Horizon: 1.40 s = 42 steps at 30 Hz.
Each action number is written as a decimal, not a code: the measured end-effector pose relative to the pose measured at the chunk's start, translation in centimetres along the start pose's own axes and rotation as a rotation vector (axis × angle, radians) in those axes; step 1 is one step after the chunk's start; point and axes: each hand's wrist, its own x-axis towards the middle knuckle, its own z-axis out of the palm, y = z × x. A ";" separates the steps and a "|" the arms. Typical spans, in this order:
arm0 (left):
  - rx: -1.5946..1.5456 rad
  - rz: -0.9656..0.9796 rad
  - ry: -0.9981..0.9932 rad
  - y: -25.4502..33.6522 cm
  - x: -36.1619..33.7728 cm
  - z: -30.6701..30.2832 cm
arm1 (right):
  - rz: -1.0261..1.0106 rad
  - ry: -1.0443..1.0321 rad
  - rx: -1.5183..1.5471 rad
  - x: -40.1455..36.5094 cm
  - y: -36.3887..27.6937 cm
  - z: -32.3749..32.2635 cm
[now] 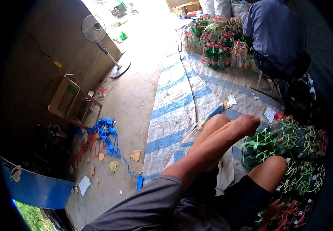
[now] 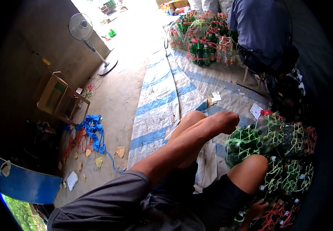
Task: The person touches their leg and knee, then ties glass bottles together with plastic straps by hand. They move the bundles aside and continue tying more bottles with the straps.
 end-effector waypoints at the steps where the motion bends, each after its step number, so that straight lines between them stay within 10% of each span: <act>1: 0.001 0.003 0.001 0.0 0.0 0.0 | -0.006 0.005 0.009 0.0 0.0 -0.1; 23: 0.023 0.018 -0.140 -1.8 -6.3 2.3 | 0.022 -0.104 -0.152 0.2 -0.4 -0.9; 42: -0.036 0.019 0.047 -0.2 1.9 2.1 | -0.021 0.003 -0.098 1.1 2.2 3.8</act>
